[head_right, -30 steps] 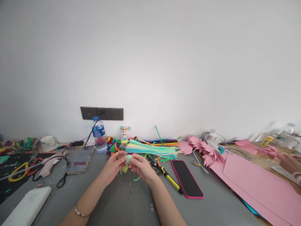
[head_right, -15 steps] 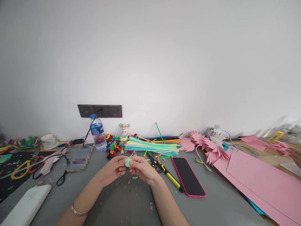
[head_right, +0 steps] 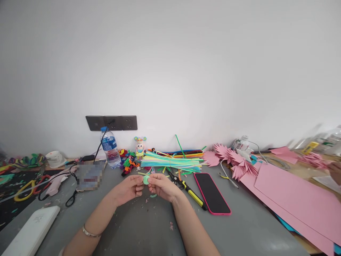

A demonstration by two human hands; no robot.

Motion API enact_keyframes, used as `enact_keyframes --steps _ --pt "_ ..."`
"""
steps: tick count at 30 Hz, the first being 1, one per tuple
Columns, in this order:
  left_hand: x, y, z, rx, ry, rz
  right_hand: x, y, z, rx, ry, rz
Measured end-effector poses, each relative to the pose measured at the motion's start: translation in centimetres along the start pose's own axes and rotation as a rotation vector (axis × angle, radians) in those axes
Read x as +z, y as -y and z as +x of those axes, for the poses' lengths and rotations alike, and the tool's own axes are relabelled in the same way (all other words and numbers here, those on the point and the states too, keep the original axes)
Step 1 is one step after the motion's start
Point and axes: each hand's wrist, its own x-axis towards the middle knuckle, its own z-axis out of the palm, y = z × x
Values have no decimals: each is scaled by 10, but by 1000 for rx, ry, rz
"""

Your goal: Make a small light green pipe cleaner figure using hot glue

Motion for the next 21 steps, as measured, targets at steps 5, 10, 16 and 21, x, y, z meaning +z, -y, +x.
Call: enact_keyframes --steps 5,10,16,21 --pt "0 1 0 -12 10 19 0 -1 -1 14 45 -5" --pt "-4 -1 -3 -82 47 94 -5 -5 -2 45 107 -47" --pt "-3 -3 -5 -116 61 127 -7 -6 -2 80 121 -55" --pt "-3 -2 -3 -37 34 59 -2 -2 -2 46 53 17"
